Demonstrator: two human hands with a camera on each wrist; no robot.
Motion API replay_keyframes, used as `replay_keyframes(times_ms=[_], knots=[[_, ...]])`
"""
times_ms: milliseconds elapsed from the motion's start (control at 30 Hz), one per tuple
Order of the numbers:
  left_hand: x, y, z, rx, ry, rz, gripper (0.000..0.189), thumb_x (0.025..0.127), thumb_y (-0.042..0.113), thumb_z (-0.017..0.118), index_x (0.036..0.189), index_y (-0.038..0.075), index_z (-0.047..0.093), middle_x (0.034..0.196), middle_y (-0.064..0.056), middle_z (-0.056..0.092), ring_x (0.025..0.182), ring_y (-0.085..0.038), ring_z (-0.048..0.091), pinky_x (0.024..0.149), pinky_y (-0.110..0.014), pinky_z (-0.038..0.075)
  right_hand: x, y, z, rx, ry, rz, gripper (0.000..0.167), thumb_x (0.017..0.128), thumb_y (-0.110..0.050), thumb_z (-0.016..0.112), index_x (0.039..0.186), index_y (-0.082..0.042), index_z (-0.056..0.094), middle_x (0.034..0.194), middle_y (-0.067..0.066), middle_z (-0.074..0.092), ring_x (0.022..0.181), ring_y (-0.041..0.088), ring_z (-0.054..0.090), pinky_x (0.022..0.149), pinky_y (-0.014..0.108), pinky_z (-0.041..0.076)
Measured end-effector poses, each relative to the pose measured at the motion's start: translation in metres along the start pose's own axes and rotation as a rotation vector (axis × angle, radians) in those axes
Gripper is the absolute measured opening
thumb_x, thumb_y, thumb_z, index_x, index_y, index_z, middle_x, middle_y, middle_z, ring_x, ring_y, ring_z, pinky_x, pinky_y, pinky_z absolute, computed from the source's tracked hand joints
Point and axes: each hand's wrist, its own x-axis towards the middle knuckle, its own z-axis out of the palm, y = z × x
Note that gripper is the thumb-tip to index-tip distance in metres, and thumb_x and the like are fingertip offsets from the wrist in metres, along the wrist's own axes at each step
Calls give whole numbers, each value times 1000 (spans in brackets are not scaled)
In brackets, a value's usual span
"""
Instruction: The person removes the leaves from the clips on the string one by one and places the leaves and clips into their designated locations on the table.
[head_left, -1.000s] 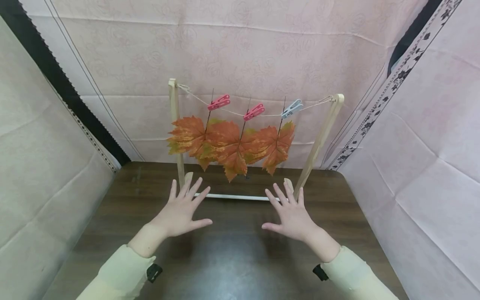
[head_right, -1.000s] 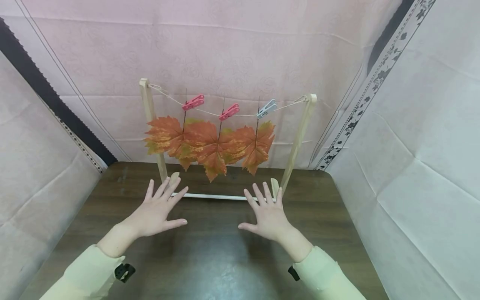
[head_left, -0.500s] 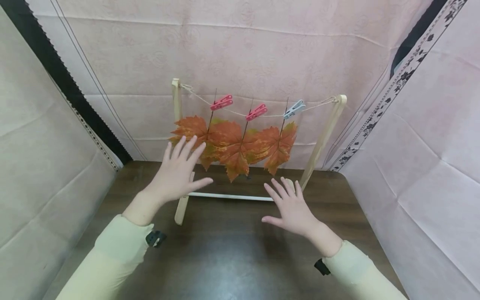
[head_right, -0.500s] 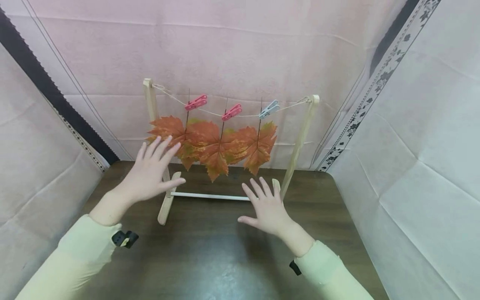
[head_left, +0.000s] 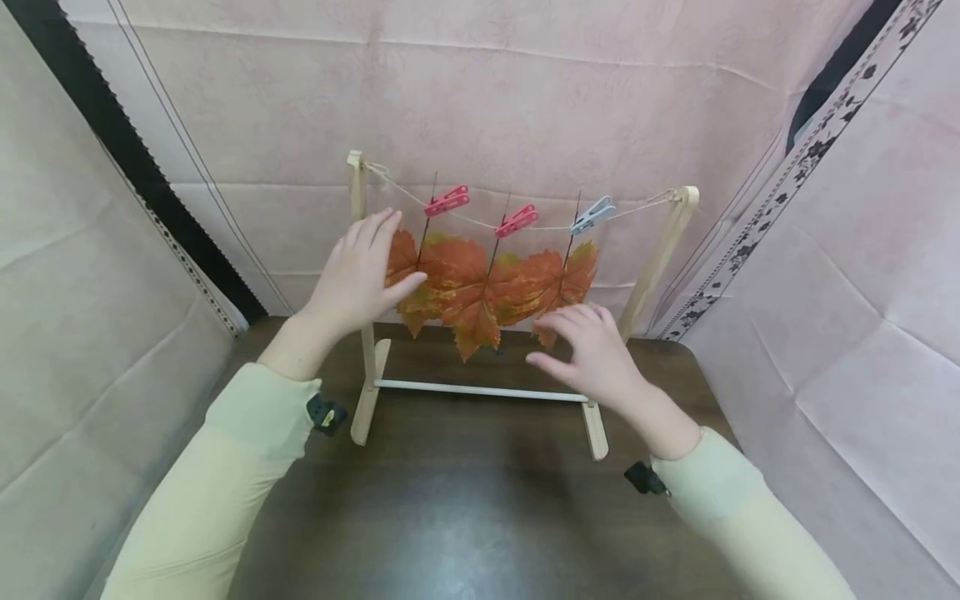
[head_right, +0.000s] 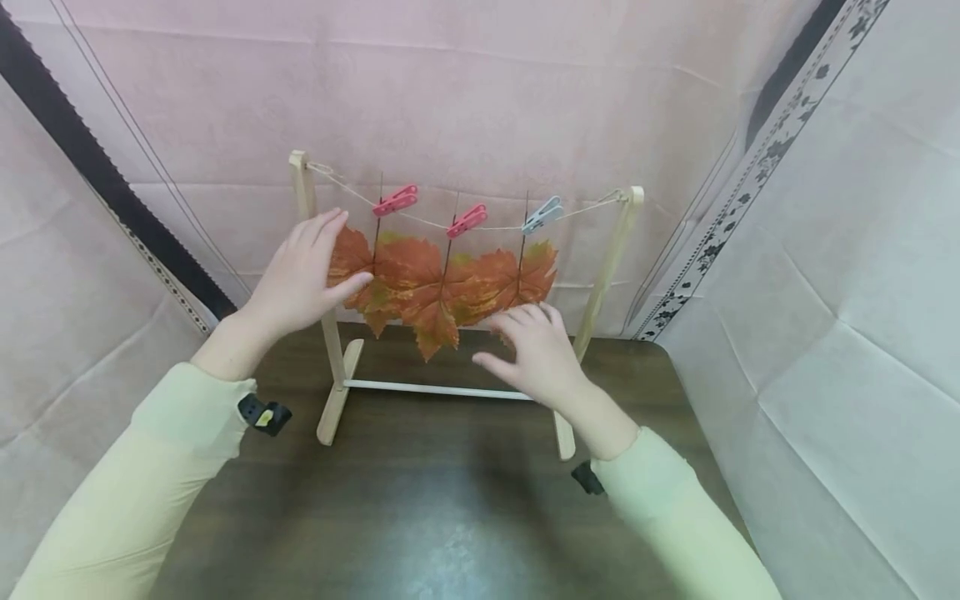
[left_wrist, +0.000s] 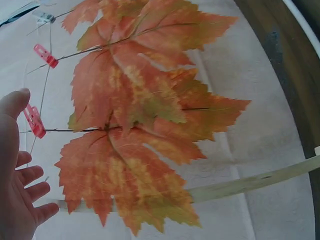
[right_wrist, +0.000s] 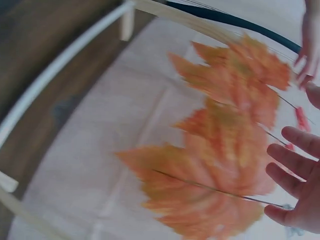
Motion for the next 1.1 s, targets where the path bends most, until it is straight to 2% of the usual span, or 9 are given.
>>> replay_keyframes(times_ms=[133, 300, 467, 600, 767, 967, 1100], knots=[[10, 3, -4, -32, -17, -37, 76, 90, 41, 59, 146, 3, 25, 148, -18, 30, 136, -37, 29, 110, -52, 26, 25, -7, -24, 59, 15, 38, 46, 81, -39, 71, 115, -9, 63, 113, 8, 66, 114, 28, 50, 105, 51, 24], [16, 7, -5, -46, -37, -73, 71, 91, 39, 57, 145, 4, 27, 148, -17, 32, 136, -35, 30, 110, -50, 28, 56, -18, -50, 98, 49, 42, 48, 82, -36, 70, 121, -8, 60, 120, 9, 63, 115, 28, 49, 107, 50, 22], [22, 5, -3, -86, -68, -107, 69, 92, 36, 56, 145, 3, 27, 148, -17, 33, 137, -33, 29, 111, -48, 27, 92, -29, -65, 82, 30, 66, 51, 83, -40, 68, 125, -12, 58, 127, 5, 59, 121, 25, 46, 108, 50, 21], [30, 2, 1, -105, -97, -133, 66, 92, 35, 55, 144, 2, 30, 148, -17, 33, 138, -33, 29, 112, -47, 25, 119, -35, -68, 52, -9, 79, 57, 85, -44, 65, 131, -14, 52, 133, 3, 55, 127, 24, 41, 107, 48, 21], [39, 2, 7, -100, -107, -110, 55, 94, 29, 52, 140, 3, 38, 144, -16, 40, 135, -33, 34, 111, -46, 27, 146, -41, -65, 20, -61, 101, 60, 87, -48, 59, 137, -18, 45, 141, 1, 47, 132, 22, 36, 108, 48, 19], [42, 4, 13, -84, -110, -106, 45, 94, 26, 51, 132, 3, 48, 135, -14, 51, 127, -33, 42, 107, -51, 29, 166, -43, -57, 23, -141, 129, 63, 89, -50, 56, 141, -18, 39, 146, -1, 41, 136, 20, 32, 108, 46, 17], [41, 5, 14, -78, -109, -107, 37, 93, 26, 54, 123, 3, 56, 121, -14, 61, 112, -31, 53, 99, -49, 37, 175, -46, -52, 21, -204, 132, 63, 90, -47, 54, 143, -18, 36, 148, -1, 39, 138, 19, 31, 108, 47, 17]])
